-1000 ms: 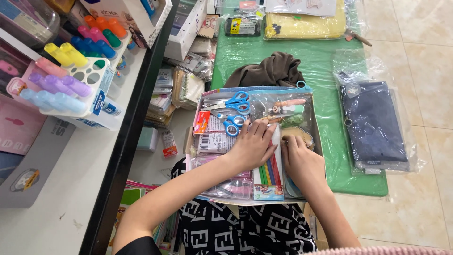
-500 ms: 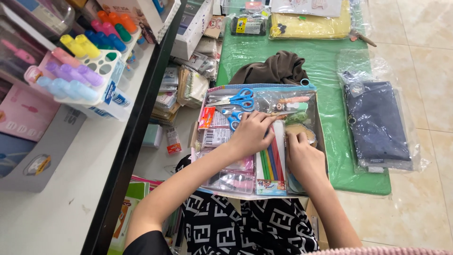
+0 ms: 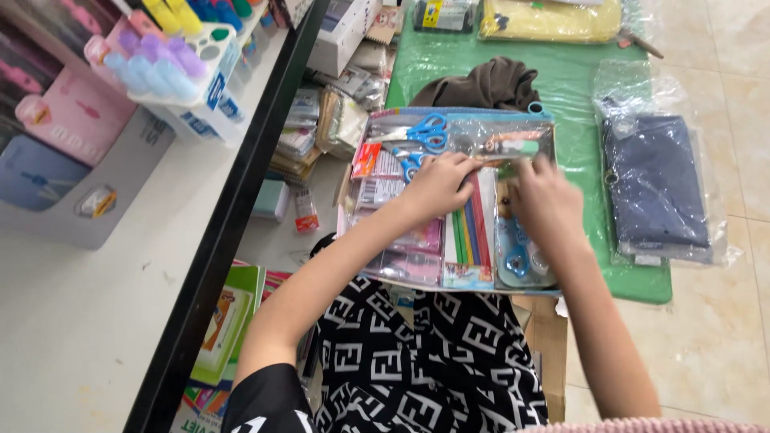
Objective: Organizing various toys and stationery items on shelves and in a box.
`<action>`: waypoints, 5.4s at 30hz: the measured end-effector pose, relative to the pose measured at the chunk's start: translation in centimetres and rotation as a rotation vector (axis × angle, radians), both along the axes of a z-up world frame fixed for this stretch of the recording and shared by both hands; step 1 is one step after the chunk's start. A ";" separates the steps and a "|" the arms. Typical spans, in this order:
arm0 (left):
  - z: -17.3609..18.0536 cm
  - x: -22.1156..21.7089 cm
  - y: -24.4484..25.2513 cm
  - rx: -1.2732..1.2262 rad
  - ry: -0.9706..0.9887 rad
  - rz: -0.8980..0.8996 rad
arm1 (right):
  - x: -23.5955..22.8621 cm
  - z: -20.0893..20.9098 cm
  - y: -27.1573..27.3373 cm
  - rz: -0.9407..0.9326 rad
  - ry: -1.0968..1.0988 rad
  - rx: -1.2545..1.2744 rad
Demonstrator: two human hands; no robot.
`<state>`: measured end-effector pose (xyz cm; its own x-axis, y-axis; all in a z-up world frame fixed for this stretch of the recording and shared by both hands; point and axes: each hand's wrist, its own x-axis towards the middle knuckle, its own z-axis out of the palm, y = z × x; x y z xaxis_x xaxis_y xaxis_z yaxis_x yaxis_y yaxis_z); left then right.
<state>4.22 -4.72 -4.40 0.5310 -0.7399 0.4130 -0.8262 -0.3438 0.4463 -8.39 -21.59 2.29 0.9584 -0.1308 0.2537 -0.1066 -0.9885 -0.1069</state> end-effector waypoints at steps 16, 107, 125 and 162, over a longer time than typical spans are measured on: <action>-0.1 -2.7 -1.4 0.020 -0.111 0.213 | 5.6 -5.3 -4.4 0.213 -0.079 -0.202; -1.9 2.3 -2.7 0.158 -0.283 0.429 | 7.3 -6.4 -1.5 0.100 -0.120 0.044; 0.8 6.2 -4.1 0.169 -0.273 0.440 | 9.2 -2.3 -2.8 0.085 -0.369 0.027; 17.5 3.3 1.5 -1.187 0.765 0.028 | 12.9 8.4 -0.6 0.455 -0.009 1.758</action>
